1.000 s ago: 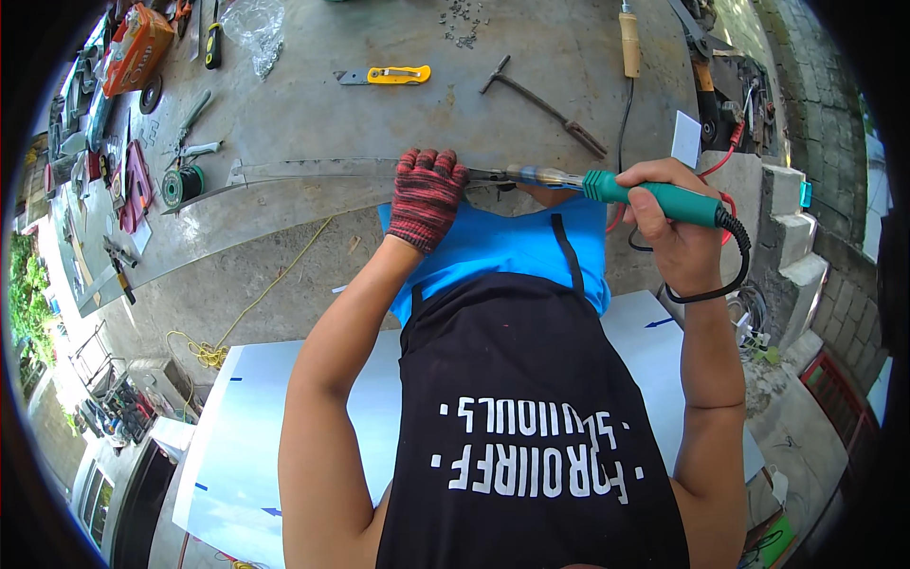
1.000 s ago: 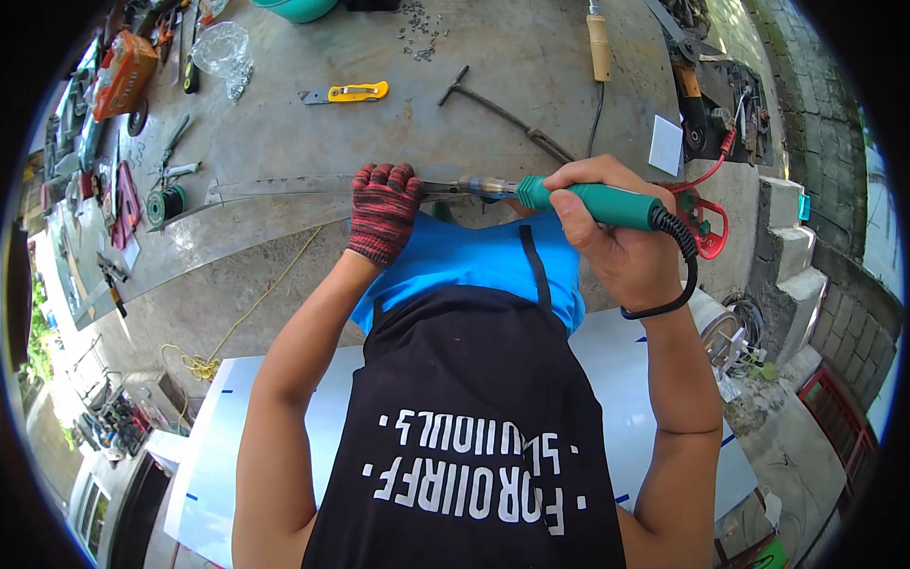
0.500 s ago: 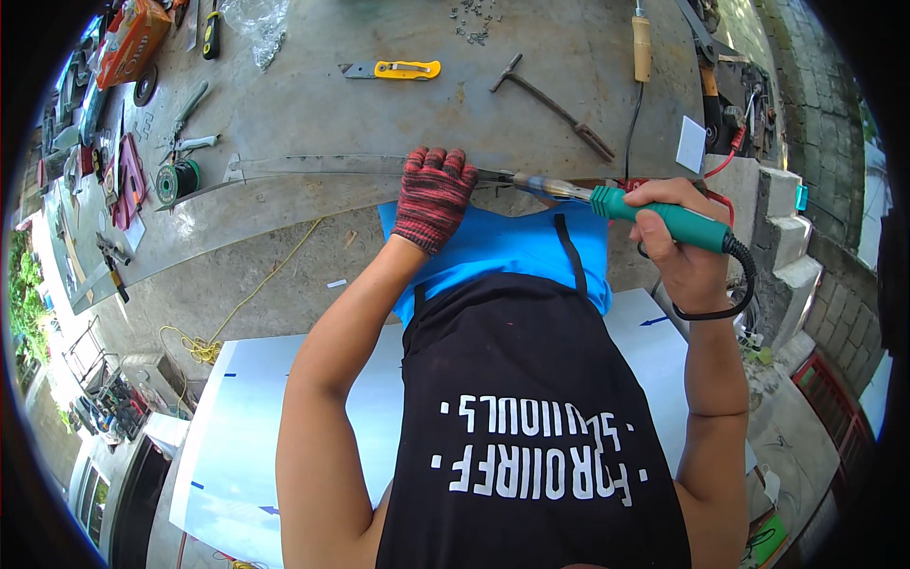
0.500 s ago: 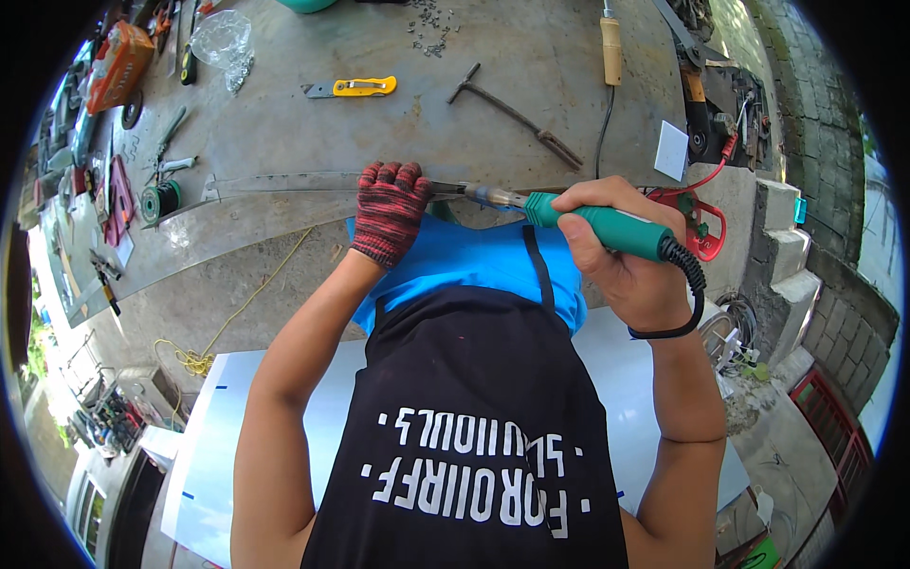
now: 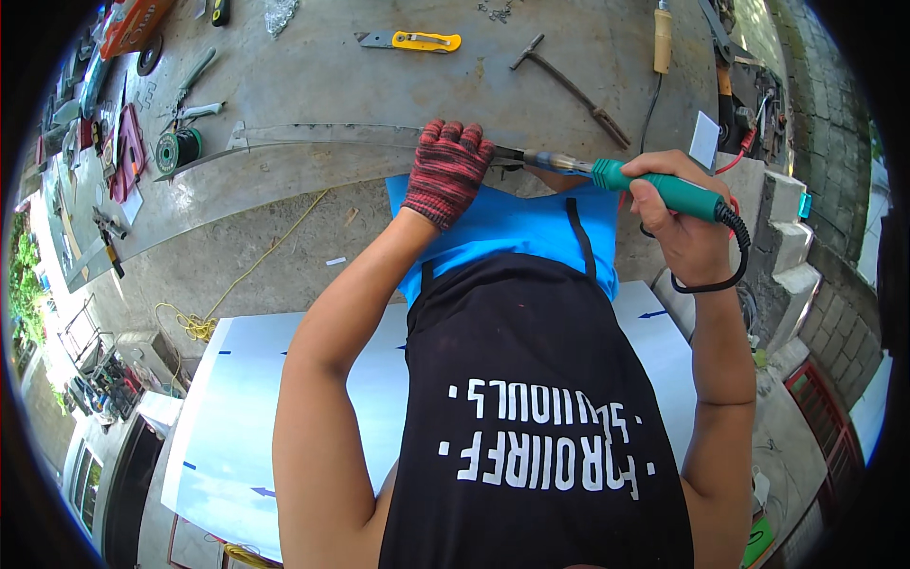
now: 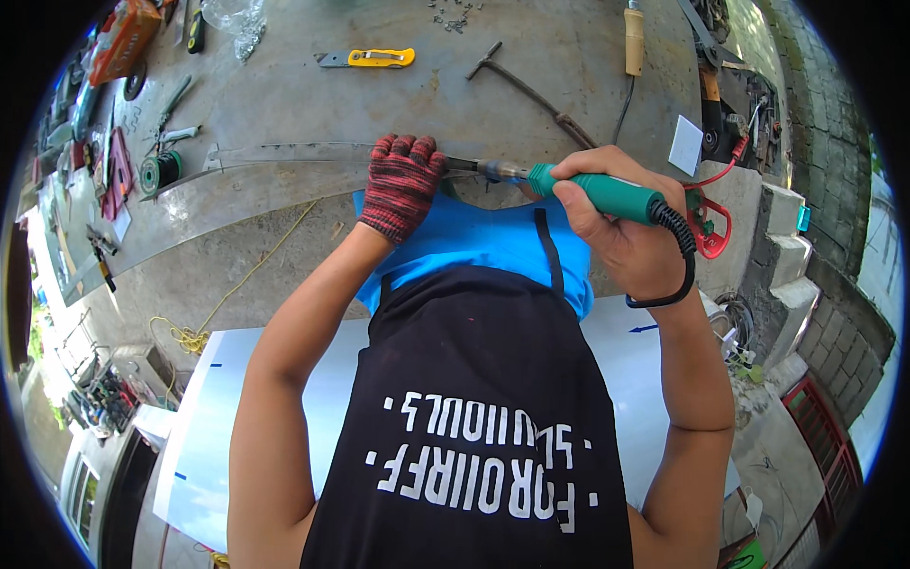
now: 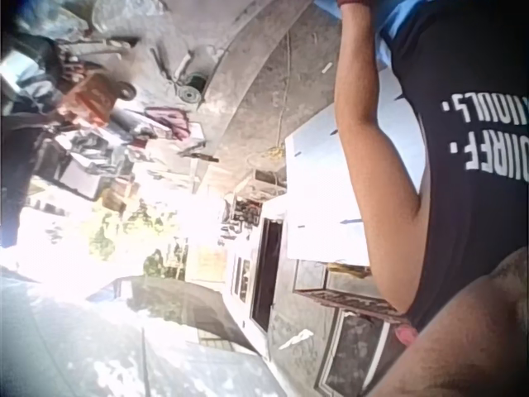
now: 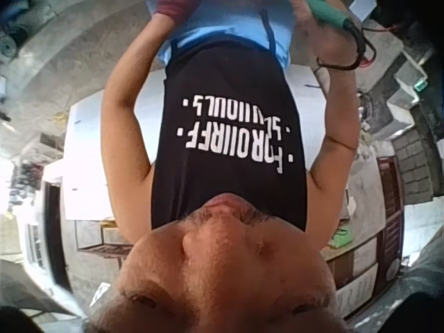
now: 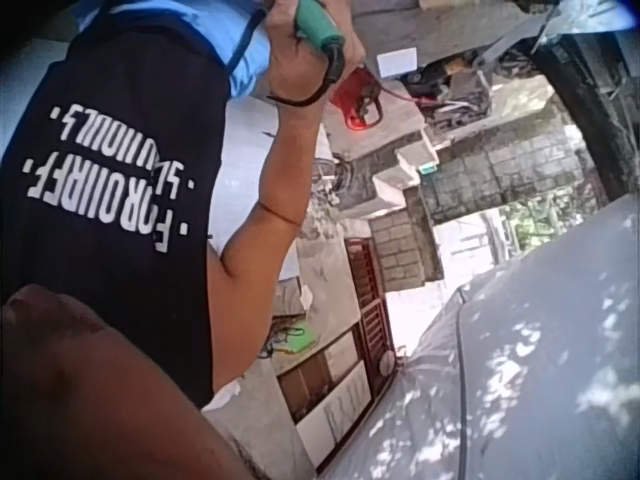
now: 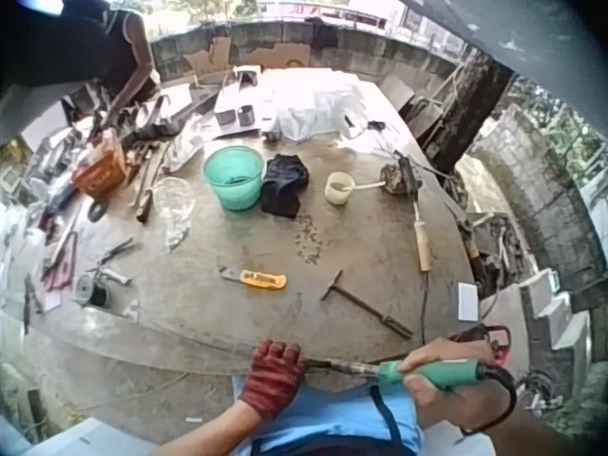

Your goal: Soldering a metal strip onto a base to fabricate a channel letter sign component.

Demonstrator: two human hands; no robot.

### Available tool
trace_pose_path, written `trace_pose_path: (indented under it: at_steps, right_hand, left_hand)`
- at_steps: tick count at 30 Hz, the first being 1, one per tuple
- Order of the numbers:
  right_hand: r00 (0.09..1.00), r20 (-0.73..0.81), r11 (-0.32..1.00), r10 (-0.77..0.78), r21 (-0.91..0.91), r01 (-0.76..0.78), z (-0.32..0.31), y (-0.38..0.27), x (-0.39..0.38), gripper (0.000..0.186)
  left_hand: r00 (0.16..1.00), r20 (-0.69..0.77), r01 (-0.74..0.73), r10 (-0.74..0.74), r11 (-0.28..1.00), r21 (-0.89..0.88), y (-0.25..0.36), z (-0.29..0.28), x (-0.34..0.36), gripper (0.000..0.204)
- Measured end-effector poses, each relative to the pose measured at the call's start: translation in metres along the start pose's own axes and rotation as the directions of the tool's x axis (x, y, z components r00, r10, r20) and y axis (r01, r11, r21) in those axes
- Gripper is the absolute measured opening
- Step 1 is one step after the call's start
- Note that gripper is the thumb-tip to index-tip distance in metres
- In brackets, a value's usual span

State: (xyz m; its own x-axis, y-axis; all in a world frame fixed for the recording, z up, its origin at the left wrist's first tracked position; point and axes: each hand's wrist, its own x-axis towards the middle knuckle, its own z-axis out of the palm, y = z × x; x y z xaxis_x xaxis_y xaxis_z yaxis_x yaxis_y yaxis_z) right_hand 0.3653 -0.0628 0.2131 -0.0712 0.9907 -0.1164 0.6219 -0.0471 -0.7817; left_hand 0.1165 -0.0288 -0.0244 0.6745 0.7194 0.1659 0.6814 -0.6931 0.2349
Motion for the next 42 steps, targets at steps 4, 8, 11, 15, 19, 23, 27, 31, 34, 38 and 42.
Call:
trace_pose_path:
  at_steps: [4,8,11,15,19,23,27,31,34,38,42]
  right_hand:
    - [0.999,0.016,0.999,0.035,0.032,-0.035,0.003,-0.001,0.003,0.023]
    - [1.000,0.021,1.000,-0.018,-0.002,0.018,0.005,-0.001,0.005,0.023]
    - [0.995,0.052,0.996,0.083,0.011,-0.083,0.000,-0.001,0.002,0.022]
    - [0.987,0.048,0.980,0.156,0.113,-0.161,-0.006,0.007,-0.004,0.021]
    - [0.986,0.054,0.978,0.157,0.131,-0.163,-0.008,0.011,-0.009,0.021]
    - [0.989,0.062,0.978,0.137,0.149,-0.144,-0.007,0.012,-0.007,0.020]
    - [0.987,0.089,0.981,0.136,0.127,-0.146,-0.009,0.011,-0.005,0.022]
    - [0.983,0.107,0.973,0.150,0.160,-0.166,-0.014,0.014,-0.005,0.021]
    - [0.982,0.110,0.973,0.155,0.153,-0.171,-0.016,0.018,-0.006,0.020]
    - [0.980,0.107,0.967,0.167,0.176,-0.184,-0.020,0.023,-0.008,0.021]
    - [0.976,0.123,0.961,0.178,0.190,-0.199,-0.024,0.029,-0.011,0.020]
  left_hand:
    - [0.999,0.042,-0.005,0.005,1.000,0.005,0.001,0.000,-0.002,0.028]
    - [0.999,0.042,-0.006,0.005,1.000,0.019,0.001,-0.002,-0.004,0.029]
    - [0.998,0.056,0.002,-0.003,1.000,0.016,0.001,-0.003,-0.005,0.028]
    - [1.000,0.029,0.003,-0.003,1.000,0.024,0.001,-0.002,-0.003,0.028]
    - [1.000,0.027,-0.002,0.003,1.000,-0.003,0.001,-0.002,-0.002,0.028]
    - [1.000,-0.003,-0.005,0.004,1.000,-0.022,0.001,-0.002,-0.002,0.026]
    - [1.000,-0.020,-0.008,0.008,1.000,-0.023,0.000,-0.001,-0.004,0.026]
    - [1.000,-0.007,-0.010,0.010,1.000,-0.027,0.000,-0.001,-0.005,0.026]
    - [1.000,0.000,-0.011,0.011,0.999,-0.030,0.000,0.000,-0.004,0.026]
    - [1.000,-0.003,-0.015,0.015,1.000,-0.027,0.000,-0.002,-0.003,0.026]
    - [1.000,0.016,-0.012,0.013,0.999,-0.036,-0.001,-0.002,-0.002,0.025]
